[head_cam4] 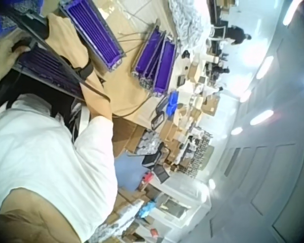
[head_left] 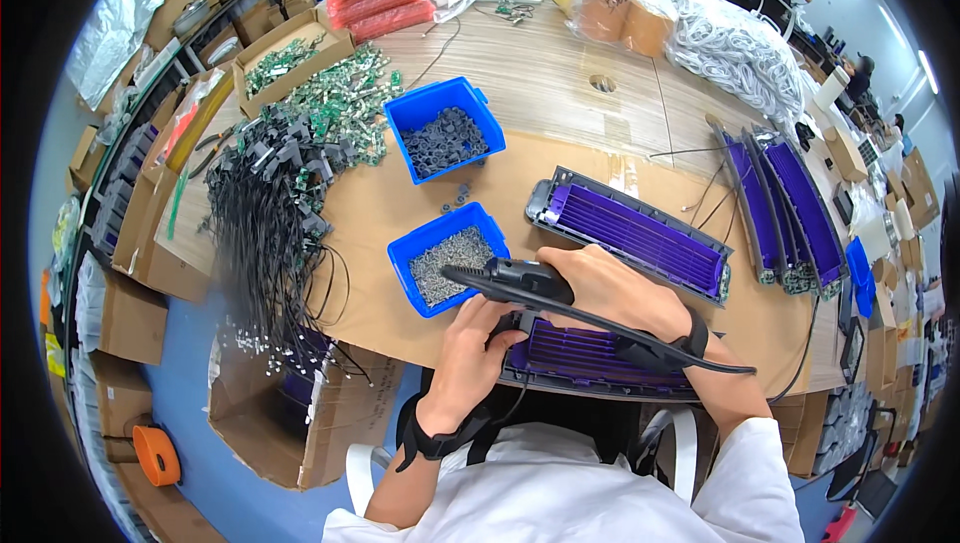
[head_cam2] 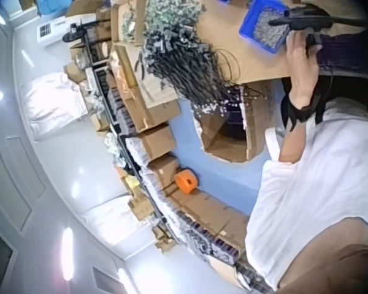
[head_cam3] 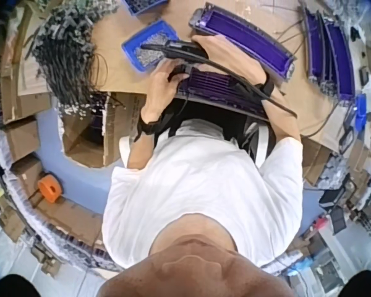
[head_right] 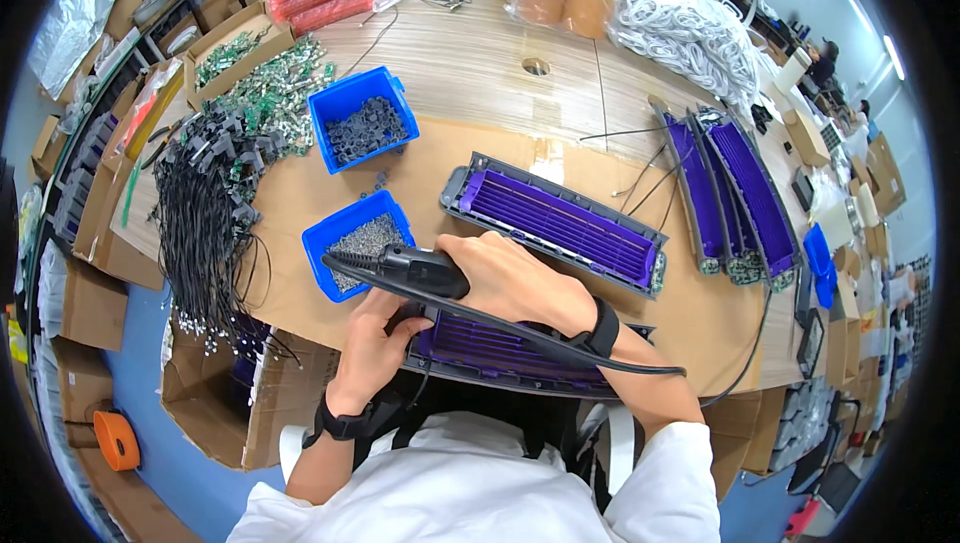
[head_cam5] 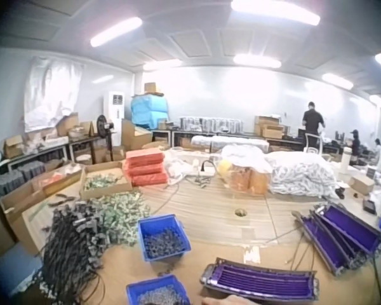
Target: The person uses a handheld electric screwdriver to fasten screws into purple electronic modules on a workbench. They repeatedly pick up screws from a blue bin, drive them into the modules, and place the finished units aside. The person also handles black cables and circuit boards during the process.
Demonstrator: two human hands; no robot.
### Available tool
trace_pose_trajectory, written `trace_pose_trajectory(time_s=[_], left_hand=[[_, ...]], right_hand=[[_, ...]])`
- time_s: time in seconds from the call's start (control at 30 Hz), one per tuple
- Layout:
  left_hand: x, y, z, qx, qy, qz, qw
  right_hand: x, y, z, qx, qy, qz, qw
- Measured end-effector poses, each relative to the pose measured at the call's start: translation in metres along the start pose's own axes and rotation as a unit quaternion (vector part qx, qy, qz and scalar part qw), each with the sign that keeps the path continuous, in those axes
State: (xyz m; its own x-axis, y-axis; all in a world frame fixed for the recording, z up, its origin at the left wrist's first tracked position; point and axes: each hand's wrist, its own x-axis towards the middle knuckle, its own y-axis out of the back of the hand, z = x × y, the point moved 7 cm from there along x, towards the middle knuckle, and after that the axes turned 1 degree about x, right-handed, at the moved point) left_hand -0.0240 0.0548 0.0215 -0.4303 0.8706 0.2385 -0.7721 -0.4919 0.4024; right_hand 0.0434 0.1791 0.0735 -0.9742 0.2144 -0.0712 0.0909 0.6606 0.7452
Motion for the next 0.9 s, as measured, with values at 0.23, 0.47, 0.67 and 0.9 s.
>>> trace_pose_trajectory(time_s=[0.23, 0.47, 0.67, 0.9], left_hand=[[0.001, 0.006, -0.002, -0.021, 0.018, -0.018, 0.999], [0.001, 0.001, -0.008, -0.040, 0.062, -0.032, 0.997], [0.004, 0.001, -0.004, 0.013, 0.017, -0.030, 0.999], [0.000, 0.002, -0.008, 0.008, 0.037, -0.037, 0.999]], right_hand=[[0.000, 0.001, -0.002, 0.002, 0.005, 0.000, 1.000], [0.000, -0.003, 0.004, 0.002, -0.002, 0.006, 1.000], [0.000, -0.005, 0.009, 0.022, -0.022, -0.004, 1.000], [-0.001, -0.005, 0.009, 0.021, -0.007, 0.002, 1.000]])
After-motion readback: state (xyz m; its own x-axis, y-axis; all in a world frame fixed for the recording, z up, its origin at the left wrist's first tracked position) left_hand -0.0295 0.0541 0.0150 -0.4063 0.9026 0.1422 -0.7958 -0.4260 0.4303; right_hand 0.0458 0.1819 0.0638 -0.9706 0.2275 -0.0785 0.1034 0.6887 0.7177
